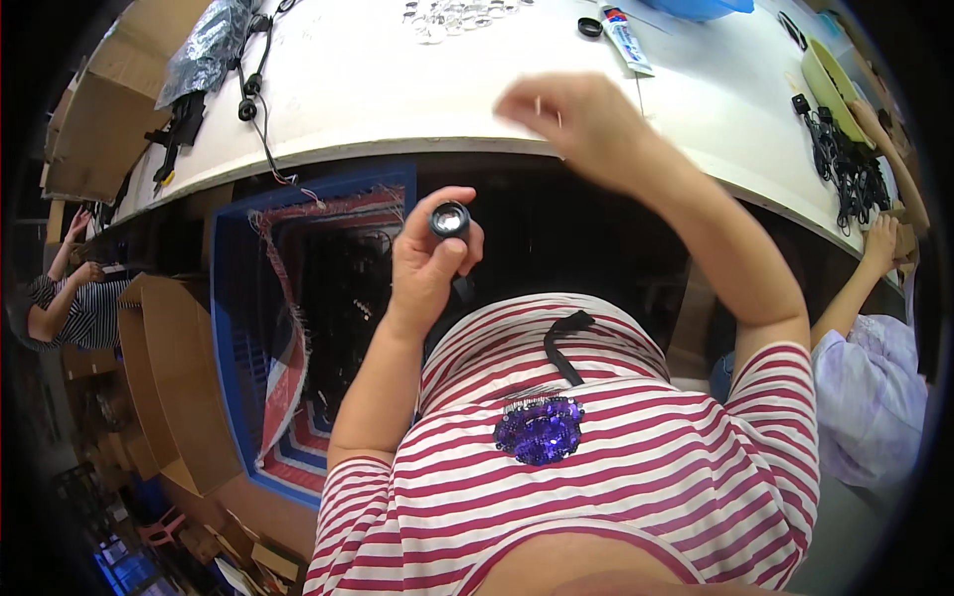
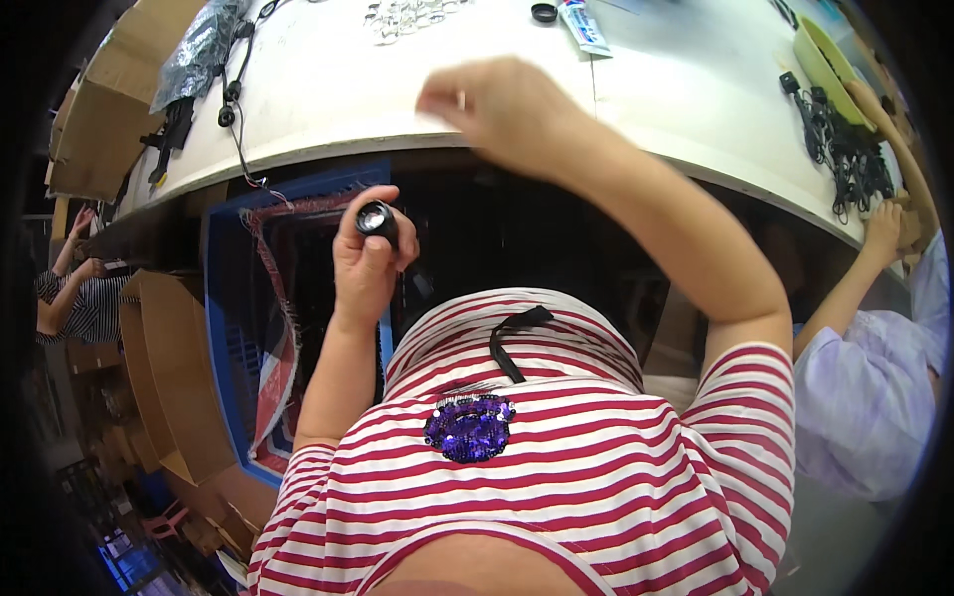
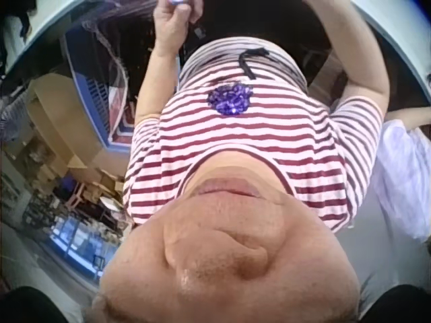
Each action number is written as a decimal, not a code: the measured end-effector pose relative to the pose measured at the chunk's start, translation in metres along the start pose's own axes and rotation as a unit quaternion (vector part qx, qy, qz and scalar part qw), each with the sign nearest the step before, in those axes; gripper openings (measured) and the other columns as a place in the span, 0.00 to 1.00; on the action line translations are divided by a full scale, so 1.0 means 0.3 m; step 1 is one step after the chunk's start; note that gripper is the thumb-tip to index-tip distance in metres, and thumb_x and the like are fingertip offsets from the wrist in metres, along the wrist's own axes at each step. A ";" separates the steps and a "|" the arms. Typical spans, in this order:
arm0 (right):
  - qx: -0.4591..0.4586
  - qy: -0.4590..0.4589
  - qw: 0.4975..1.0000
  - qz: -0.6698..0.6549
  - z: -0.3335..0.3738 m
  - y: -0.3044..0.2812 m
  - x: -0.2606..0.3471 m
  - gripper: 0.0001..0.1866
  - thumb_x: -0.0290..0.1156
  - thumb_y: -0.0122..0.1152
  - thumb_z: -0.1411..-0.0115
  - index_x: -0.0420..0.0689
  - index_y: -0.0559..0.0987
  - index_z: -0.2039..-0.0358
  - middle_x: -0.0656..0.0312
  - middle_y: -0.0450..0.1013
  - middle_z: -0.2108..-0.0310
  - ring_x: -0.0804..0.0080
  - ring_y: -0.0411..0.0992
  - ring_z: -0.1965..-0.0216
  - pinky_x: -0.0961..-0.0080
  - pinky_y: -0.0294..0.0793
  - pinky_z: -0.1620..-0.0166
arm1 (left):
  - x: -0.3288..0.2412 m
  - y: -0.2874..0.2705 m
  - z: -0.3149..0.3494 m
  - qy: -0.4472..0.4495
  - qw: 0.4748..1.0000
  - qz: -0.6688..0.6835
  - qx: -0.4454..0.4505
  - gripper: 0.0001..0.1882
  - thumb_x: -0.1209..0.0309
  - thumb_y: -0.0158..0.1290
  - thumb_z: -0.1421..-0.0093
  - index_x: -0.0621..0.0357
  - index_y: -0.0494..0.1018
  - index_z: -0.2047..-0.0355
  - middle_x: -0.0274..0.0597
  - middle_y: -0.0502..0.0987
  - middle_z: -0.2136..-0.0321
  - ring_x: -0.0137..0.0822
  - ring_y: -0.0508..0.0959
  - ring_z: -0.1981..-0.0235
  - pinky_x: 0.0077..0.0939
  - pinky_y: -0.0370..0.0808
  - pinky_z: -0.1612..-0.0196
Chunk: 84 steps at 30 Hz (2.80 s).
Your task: The person assembles small electronic components at a workbench. They repeatedly pick up a black circular device, apply adhesive from a tube to its interior, insert a small white component, and secure a black cap. The person handles multiple units one by one, placing finished items into a blue bowl.
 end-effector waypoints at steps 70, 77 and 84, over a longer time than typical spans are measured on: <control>0.008 0.136 0.967 -0.215 -0.209 -0.076 -0.314 0.16 0.25 0.56 0.49 0.36 0.73 0.58 0.59 0.71 0.67 0.79 0.69 0.68 0.81 0.69 0.66 | -0.055 0.012 -0.018 -0.057 0.998 -0.035 -0.004 0.13 0.74 0.47 0.43 0.61 0.69 0.58 0.25 0.63 0.81 0.17 0.59 0.80 0.11 0.57 0.76; 0.003 0.116 0.971 -0.209 -0.172 -0.021 -0.316 0.15 0.24 0.57 0.50 0.38 0.73 0.59 0.58 0.73 0.67 0.75 0.70 0.65 0.79 0.69 0.60 | -0.065 0.018 -0.015 -0.073 0.996 -0.046 -0.019 0.14 0.75 0.44 0.43 0.63 0.68 0.57 0.26 0.61 0.82 0.18 0.57 0.81 0.12 0.56 0.77; -0.050 0.069 0.996 -0.034 -0.118 -0.063 -0.380 0.15 0.29 0.57 0.50 0.39 0.74 0.61 0.55 0.73 0.66 0.69 0.71 0.64 0.75 0.69 0.58 | -0.048 0.020 -0.045 -0.072 0.994 -0.067 -0.057 0.16 0.68 0.49 0.46 0.65 0.69 0.60 0.28 0.63 0.84 0.20 0.59 0.83 0.15 0.56 0.79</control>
Point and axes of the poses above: each hand's wrist, its own z-axis away from the middle knuckle, its own y-axis out of the palm, x = y × z, the point moved 4 cm from there along -z, towards the middle knuckle
